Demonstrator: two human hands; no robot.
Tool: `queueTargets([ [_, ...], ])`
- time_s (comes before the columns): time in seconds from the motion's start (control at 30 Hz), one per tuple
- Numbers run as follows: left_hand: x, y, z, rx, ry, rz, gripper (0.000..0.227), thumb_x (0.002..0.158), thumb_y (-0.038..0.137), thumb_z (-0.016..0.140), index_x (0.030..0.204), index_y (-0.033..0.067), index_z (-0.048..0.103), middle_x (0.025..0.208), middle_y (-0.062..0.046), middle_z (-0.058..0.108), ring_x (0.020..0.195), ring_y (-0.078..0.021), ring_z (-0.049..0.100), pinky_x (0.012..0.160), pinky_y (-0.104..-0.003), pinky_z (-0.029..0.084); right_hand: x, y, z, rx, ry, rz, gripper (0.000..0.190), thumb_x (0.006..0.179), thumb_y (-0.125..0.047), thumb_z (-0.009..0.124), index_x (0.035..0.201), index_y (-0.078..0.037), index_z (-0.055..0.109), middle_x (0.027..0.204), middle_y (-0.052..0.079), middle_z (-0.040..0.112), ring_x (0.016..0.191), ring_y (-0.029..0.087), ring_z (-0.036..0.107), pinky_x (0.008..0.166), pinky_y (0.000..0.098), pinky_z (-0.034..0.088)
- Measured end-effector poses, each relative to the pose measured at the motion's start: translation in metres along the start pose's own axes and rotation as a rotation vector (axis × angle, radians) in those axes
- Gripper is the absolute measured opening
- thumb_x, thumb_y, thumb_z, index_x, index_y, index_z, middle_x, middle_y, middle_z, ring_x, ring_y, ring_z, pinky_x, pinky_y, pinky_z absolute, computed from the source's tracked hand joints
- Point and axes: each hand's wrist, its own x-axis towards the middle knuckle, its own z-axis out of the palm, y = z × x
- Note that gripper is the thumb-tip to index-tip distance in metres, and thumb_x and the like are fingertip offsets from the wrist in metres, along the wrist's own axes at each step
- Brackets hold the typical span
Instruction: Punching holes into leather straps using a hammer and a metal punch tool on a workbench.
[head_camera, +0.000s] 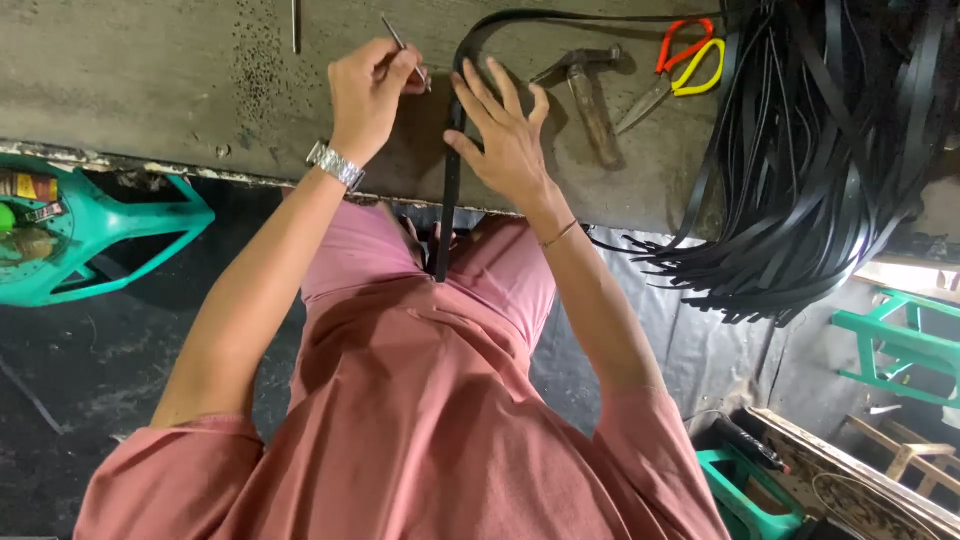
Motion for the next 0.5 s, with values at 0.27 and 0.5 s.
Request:
queueTargets([
  [0.27,-0.009,0.005,-0.004,0.002,-0.037,0.133,0.052,0.11,0.046,0.051,0.094,0.0016,0.074,0.075,-0.008,0.075,0.064,-0.0156,0.075,0.051,-0.016,0.049,0.01,0.008,0.006,-0.082,-0.102,-0.048,0.08,0.103,-0.074,0.016,0.165,-0.024,0.02,0.17,0.005,0.02,0.16,0.029,0.006,0.124,0.0663,0.003],
  [0.5,-0.01,0.002,0.005,0.022,-0.136,0.145,0.036,0.108,0.031,0.061,0.102,-0.0013,0.075,0.087,-0.014,0.078,0.073,-0.0193,0.079,0.057,-0.019,0.06,0.004,0.004,-0.006,-0.089,-0.066,-0.081,0.081,0.107,-0.07,0.029,0.164,-0.013,0.036,0.17,0.002,0.022,0.158,0.028,0.016,0.123,0.0595,0.01],
])
